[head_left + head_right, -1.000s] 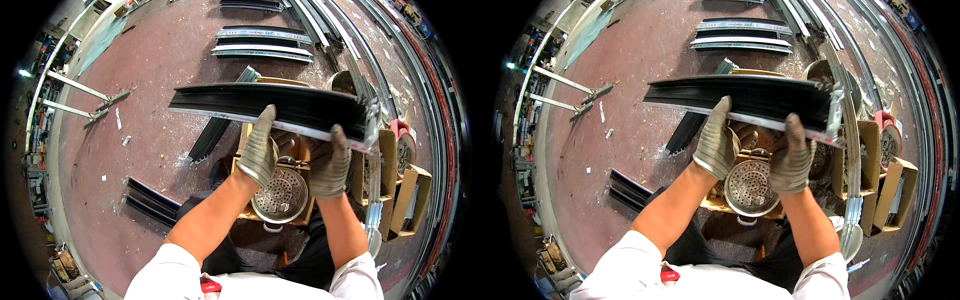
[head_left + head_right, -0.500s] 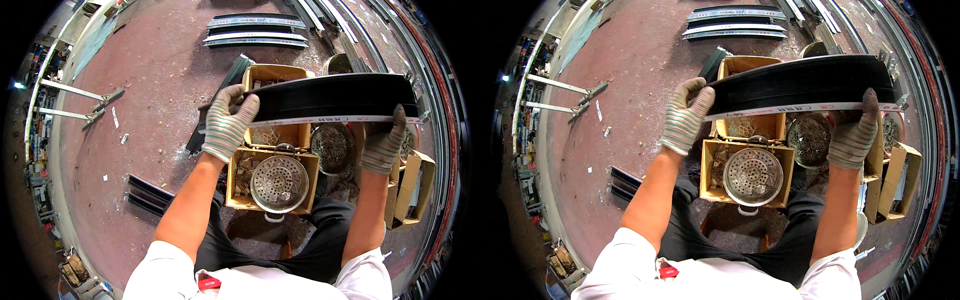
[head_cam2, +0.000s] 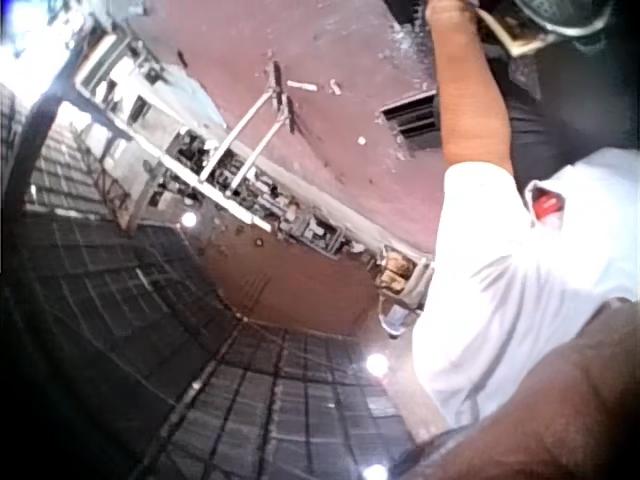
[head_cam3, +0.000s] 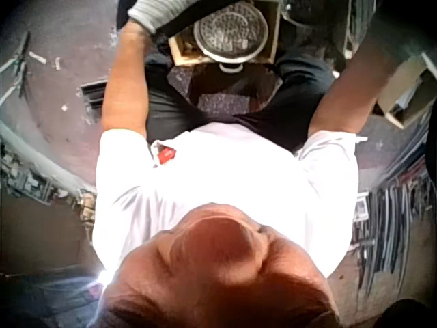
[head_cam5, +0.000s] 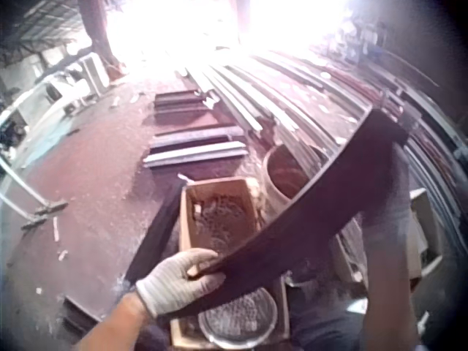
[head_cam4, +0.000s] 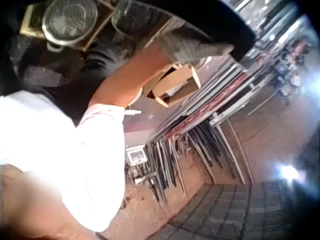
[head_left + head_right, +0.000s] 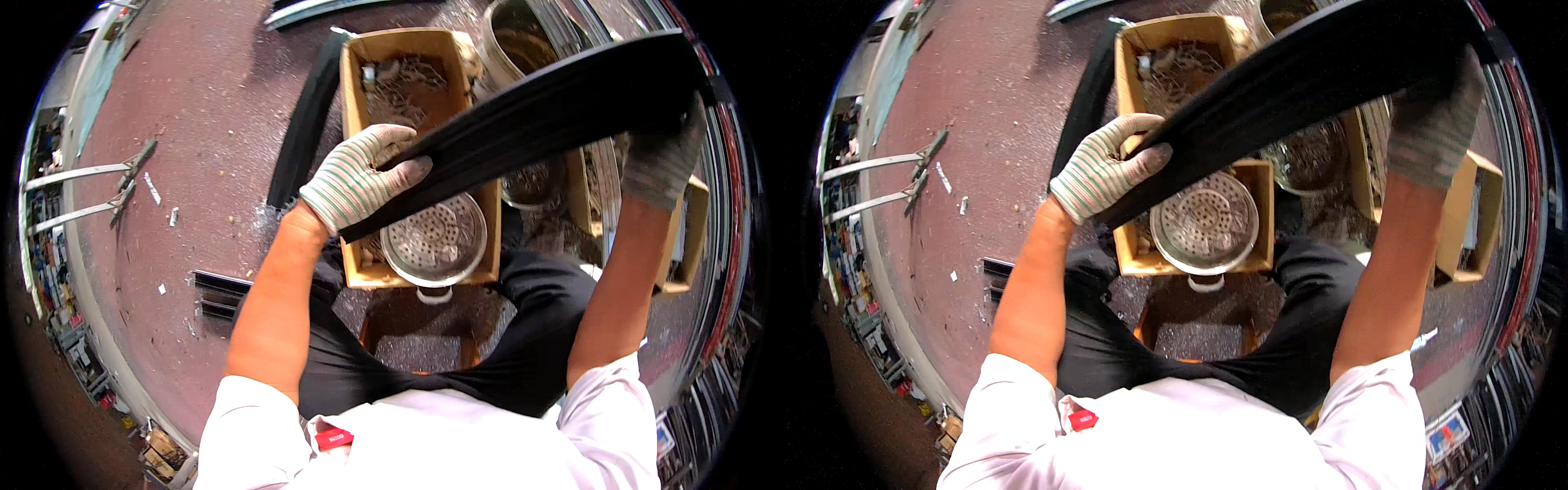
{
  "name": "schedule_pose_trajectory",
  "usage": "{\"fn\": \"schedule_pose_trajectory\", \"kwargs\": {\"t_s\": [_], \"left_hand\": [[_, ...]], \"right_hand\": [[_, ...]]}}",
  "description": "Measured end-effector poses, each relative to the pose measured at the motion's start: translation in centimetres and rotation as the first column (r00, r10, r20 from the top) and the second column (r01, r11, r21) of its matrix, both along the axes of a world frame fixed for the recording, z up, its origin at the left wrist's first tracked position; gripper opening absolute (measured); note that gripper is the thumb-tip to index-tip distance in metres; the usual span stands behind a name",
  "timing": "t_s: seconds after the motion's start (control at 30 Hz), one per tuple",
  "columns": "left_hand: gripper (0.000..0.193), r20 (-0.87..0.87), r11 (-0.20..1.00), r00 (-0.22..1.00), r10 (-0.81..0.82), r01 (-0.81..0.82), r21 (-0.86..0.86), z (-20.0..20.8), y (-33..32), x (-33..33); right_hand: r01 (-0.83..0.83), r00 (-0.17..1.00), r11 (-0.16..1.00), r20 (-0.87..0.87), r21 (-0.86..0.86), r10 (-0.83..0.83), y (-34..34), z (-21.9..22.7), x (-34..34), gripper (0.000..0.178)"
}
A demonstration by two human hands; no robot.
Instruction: The person sits on the floor and assembles metal frame components by inserting small metal brackets into slots on the frame. The person repeatedly picks up brackets from a container and fits them into the frame, then places the assembled frame on the floor.
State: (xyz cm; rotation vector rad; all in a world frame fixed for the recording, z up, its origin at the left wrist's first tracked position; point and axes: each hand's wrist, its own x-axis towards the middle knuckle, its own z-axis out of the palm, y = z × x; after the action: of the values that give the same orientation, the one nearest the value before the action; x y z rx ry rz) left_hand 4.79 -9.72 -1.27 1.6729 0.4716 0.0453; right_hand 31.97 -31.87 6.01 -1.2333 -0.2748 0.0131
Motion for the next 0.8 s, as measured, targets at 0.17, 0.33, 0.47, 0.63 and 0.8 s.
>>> {"fn": "schedule_pose_trajectory", "kwargs": {"t_s": [0.17, 0.33, 0.47, 0.63, 0.8], "left_hand": [[0.047, -0.1, 0.988, 0.984, -0.144, 0.137, -0.076, -0.7, -1.6, -0.3], [0.049, 0.016, 0.997, 0.998, -0.063, 0.062, 0.039, -2.2, -2.0, -1.0], [0.04, 0.029, 0.996, 0.996, 0.08, -0.081, 0.039, -1.1, -1.5, -1.2], [0.039, 0.195, 0.893, 0.873, 0.448, -0.448, -0.046, -2.9, 1.8, -1.8], [0.055, -0.017, 0.707, 0.713, 0.701, -0.692, 0.145, 0.0, 5.3, -3.3]], "right_hand": [[-0.032, 0.998, 0.999, 0.05, 0.001, 0.032, -0.9, -0.7, 1.0, 0.042], [-0.108, 0.992, 0.993, 0.066, -0.054, 0.111, -1.3, -0.4, 0.4, 0.038], [-0.26, 0.965, 0.95, -0.002, -0.173, 0.264, 0.6, -1.6, -1.0, 0.036], [-0.519, 0.845, 0.723, -0.144, -0.455, 0.515, 2.9, -5.9, -4.5, 0.033], [-0.341, 0.669, 0.278, -0.025, -0.898, 0.743, 4.6, -13.0, -10.1, 0.026]]}}
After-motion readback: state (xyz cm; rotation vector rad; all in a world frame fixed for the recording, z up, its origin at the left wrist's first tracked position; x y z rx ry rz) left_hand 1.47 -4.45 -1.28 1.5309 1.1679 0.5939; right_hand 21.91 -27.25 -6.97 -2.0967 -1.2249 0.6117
